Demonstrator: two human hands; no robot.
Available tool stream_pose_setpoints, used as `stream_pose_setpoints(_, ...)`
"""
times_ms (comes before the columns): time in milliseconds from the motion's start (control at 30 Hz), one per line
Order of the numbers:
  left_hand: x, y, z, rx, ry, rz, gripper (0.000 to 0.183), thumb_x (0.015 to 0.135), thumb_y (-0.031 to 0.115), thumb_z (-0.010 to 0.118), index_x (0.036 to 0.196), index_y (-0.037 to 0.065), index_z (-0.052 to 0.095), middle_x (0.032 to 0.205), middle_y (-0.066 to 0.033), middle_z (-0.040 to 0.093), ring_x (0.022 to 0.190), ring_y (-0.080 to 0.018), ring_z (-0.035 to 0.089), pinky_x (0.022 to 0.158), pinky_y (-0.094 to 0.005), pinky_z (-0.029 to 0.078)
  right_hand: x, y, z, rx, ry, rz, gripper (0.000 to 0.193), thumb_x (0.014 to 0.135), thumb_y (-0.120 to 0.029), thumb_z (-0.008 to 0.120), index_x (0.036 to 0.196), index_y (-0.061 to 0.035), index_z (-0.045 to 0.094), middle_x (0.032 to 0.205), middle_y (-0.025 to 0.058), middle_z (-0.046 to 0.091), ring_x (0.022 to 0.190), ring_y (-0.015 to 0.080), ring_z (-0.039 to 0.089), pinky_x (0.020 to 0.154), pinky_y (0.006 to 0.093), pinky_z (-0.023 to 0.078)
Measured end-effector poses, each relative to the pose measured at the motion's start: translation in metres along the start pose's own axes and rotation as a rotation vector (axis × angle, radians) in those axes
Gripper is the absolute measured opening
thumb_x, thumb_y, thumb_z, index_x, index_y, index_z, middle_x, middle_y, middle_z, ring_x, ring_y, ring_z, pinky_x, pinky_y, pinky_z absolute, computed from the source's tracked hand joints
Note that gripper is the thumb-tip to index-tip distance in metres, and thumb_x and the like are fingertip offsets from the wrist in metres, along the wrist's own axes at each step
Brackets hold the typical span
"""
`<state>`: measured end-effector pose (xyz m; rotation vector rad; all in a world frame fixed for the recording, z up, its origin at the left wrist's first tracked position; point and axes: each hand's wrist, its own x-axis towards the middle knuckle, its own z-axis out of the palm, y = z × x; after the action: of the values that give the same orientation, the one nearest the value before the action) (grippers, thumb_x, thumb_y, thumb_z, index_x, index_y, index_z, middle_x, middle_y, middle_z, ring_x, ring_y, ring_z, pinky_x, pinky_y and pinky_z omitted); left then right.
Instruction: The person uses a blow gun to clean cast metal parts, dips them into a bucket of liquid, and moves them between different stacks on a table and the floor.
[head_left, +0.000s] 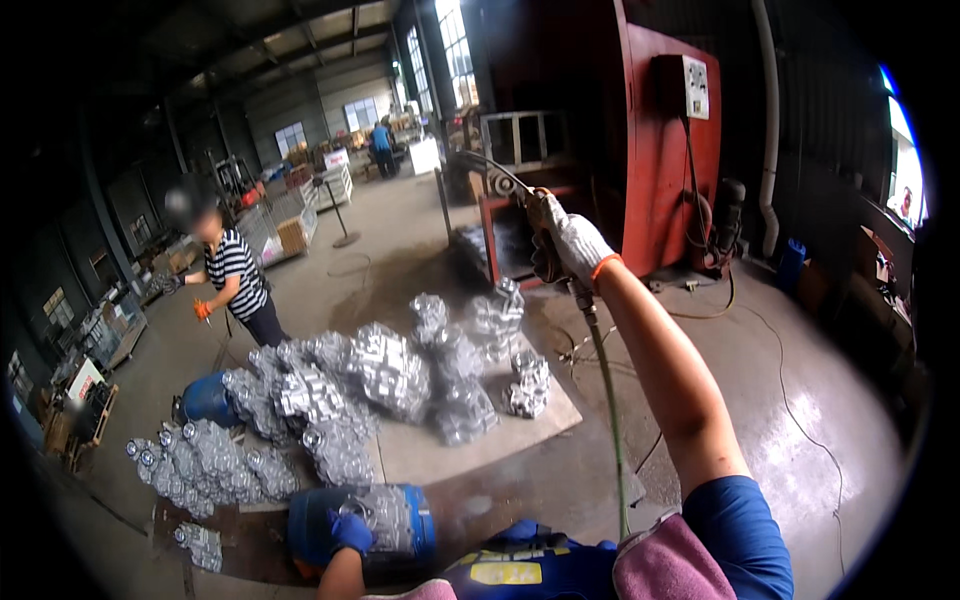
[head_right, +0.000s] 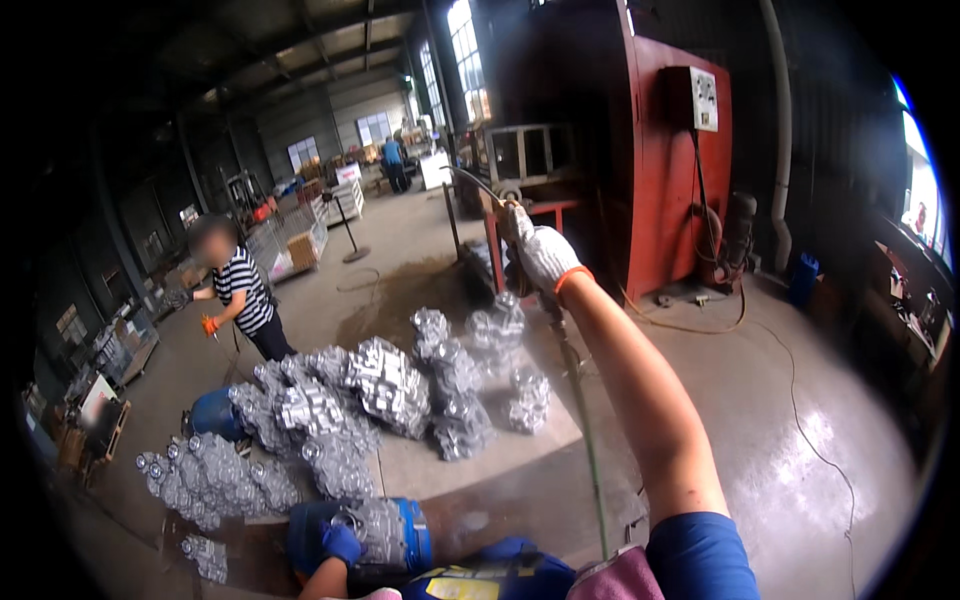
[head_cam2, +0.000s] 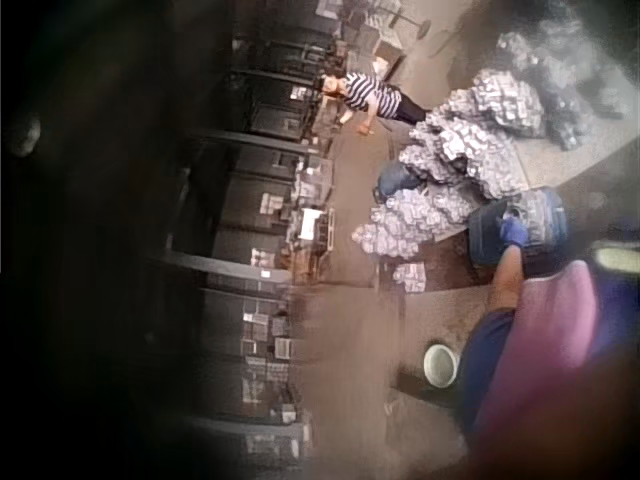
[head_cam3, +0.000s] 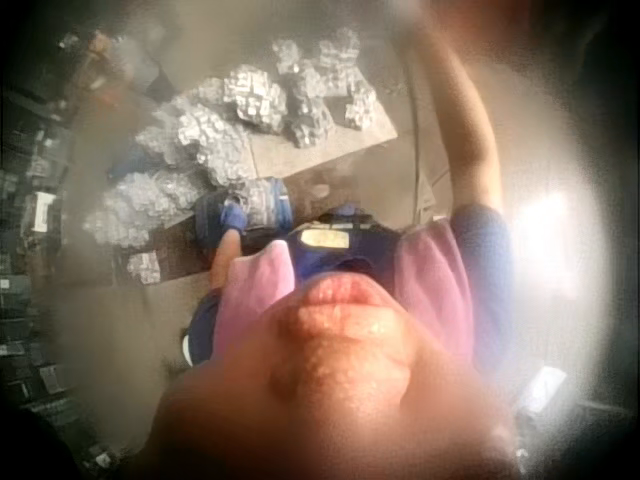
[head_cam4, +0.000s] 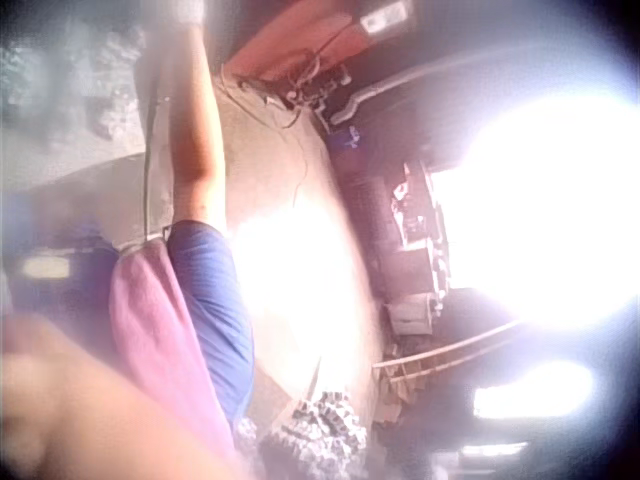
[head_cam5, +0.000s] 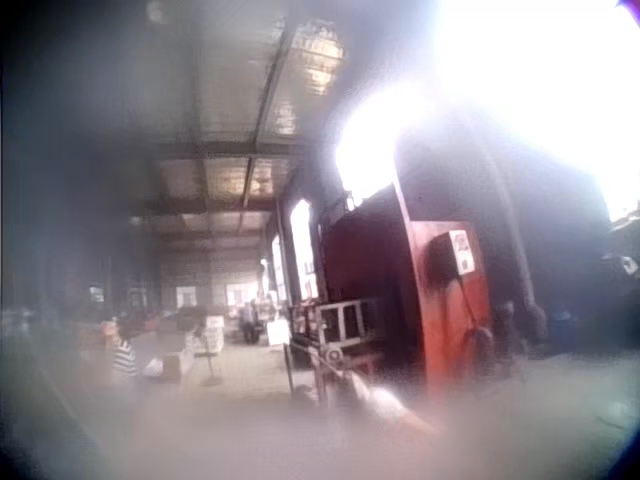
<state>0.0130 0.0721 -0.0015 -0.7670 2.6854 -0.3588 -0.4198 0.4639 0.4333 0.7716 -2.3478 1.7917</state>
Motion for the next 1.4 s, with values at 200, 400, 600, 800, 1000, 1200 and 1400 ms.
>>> stream_pose_setpoints(200, 0.009, 0.001, 0.008, 0.063, -0.086, 0.015, 0.073, 0.072, 0.060, 0.063, 0.124, 0.009, 0.062, 0.126, -0.0138, 0.061, 0.124, -0.0287, 0.052, 0.115, -0.0524, 0.011, -0.021, -0.059, 0.002, 0.000, -0.035, 0.028, 0.079, 0.091, -0.069, 0.030, 0.081, 0.0013, 0.064, 0.059, 0.0166, 0.062, 0.050, 0.0252, 0.061, 0.053, 0.0375, 0.049)
stream_pose_setpoints(400, 0.048, -0.028, 0.063, 0.498, 0.363, 0.339, 0.034, 0.089, 0.040, 0.048, 0.102, 0.017, 0.070, 0.109, -0.0125, 0.067, 0.105, -0.0278, 0.061, 0.085, -0.0556, 0.040, -0.086, -0.022, 0.016, 0.100, -0.512, 0.397, 0.039, 0.091, -0.044, 0.055, 0.103, -0.0074, 0.056, 0.070, 0.0060, 0.061, 0.050, 0.0169, 0.058, 0.048, 0.0331, 0.049)
stream_pose_setpoints(600, 0.035, 0.015, 0.027, 0.102, 0.261, 0.123, 0.047, 0.084, 0.050, 0.051, 0.106, 0.012, 0.068, 0.115, -0.0160, 0.064, 0.108, -0.0296, 0.059, 0.091, -0.0518, 0.041, -0.095, 0.048, -0.001, 0.036, -0.441, 0.247, 0.051, 0.094, -0.051, 0.041, 0.090, -0.0058, 0.063, 0.054, 0.0038, 0.054, 0.040, 0.0163, 0.050, 0.042, 0.0306, 0.045)
stream_pose_setpoints(800, 0.006, -0.015, 0.044, -0.072, 0.394, -0.042, 0.075, 0.074, 0.067, 0.059, 0.115, 0.004, 0.064, 0.125, -0.0209, 0.058, 0.116, -0.0321, 0.055, 0.105, -0.0463, 0.036, -0.046, -0.074, -0.054, -0.449, -0.142, -0.038, 0.051, 0.093, -0.049, 0.047, 0.081, -0.0022, 0.065, 0.073, 0.0154, 0.066, 0.063, 0.0272, 0.064, 0.060, 0.0385, 0.053)
stream_pose_setpoints(1000, 0.029, 0.000, 0.039, -0.001, 0.001, -0.072, 0.061, 0.073, 0.059, 0.064, 0.114, 0.015, 0.067, 0.114, -0.0109, 0.066, 0.111, -0.0295, 0.060, 0.107, -0.0640, 0.017, -0.132, 0.035, 0.008, 0.162, -0.530, 0.263, 0.066, 0.087, -0.071, 0.045, 0.081, -0.0062, 0.058, 0.055, 0.0071, 0.054, 0.047, 0.0163, 0.056, 0.043, 0.0296, 0.043)
stream_pose_setpoints(1200, 0.013, 0.038, -0.004, -0.005, -0.005, -0.117, 0.041, 0.076, 0.047, 0.063, 0.103, 0.016, 0.072, 0.109, -0.0097, 0.069, 0.105, -0.0277, 0.063, 0.102, -0.0606, 0.031, -0.269, 0.203, 0.071, 0.634, -0.910, 0.566, 0.064, 0.085, -0.064, 0.054, 0.120, -0.0108, 0.055, 0.096, 0.0087, 0.063, 0.072, 0.0222, 0.064, 0.063, 0.0403, 0.055)
stream_pose_setpoints(1400, 0.013, 0.012, 0.000, -0.378, -0.200, -0.296, 0.065, 0.068, 0.047, 0.075, 0.121, 0.010, 0.063, 0.125, -0.0161, 0.061, 0.121, -0.0308, 0.054, 0.113, -0.0511, 0.021, -0.322, 0.196, 0.097, 0.755, -0.798, 0.724, 0.043, 0.084, -0.033, 0.068, 0.115, -0.0052, 0.057, 0.103, 0.0061, 0.062, 0.091, 0.0200, 0.061, 0.075, 0.0350, 0.052)
